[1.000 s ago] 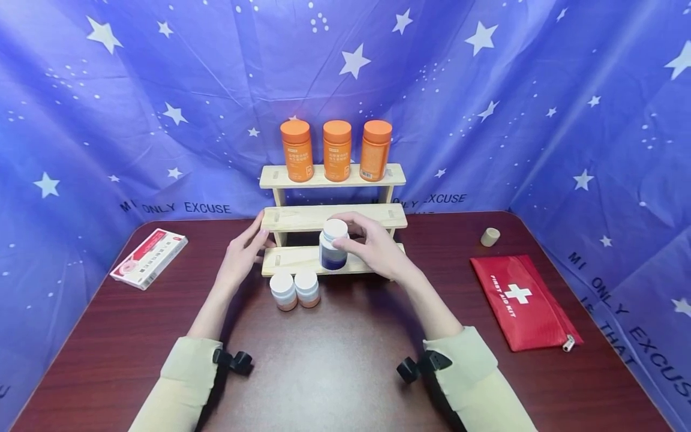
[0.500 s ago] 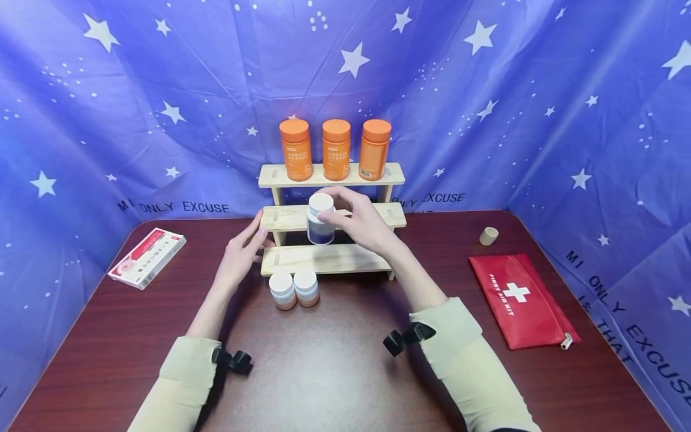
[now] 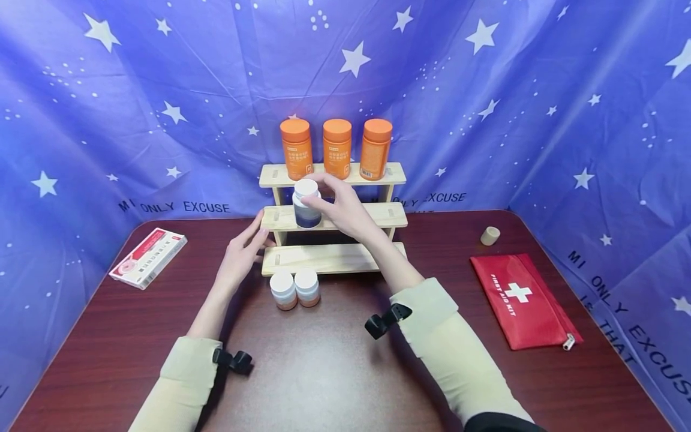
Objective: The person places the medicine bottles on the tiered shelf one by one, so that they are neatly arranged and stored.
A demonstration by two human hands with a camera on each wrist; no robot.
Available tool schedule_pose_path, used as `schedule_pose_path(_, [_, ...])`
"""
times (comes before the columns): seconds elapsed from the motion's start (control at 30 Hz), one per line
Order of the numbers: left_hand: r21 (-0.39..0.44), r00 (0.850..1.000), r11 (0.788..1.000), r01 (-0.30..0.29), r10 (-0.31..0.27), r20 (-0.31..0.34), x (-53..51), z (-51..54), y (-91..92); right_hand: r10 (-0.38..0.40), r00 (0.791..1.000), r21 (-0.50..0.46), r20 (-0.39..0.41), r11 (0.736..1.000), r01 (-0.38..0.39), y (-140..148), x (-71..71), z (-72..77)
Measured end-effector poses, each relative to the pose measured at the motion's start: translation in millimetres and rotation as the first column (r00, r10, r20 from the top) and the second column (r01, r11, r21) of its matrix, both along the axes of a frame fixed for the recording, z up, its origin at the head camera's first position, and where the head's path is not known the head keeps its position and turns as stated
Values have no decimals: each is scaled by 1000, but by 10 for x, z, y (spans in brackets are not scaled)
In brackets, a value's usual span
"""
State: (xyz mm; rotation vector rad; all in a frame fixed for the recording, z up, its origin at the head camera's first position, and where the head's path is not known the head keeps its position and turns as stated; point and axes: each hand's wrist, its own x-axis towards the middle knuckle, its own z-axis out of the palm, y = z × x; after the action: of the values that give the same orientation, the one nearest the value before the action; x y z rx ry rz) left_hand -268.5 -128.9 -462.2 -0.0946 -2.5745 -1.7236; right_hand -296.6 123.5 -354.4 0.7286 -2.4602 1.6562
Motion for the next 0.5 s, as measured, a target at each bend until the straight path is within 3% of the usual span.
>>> schedule_pose_path(0.5, [5,1000,1000,5,-5,1,6,16,-2,14,1000,-34,-12,999,-15,-157,-155,-152])
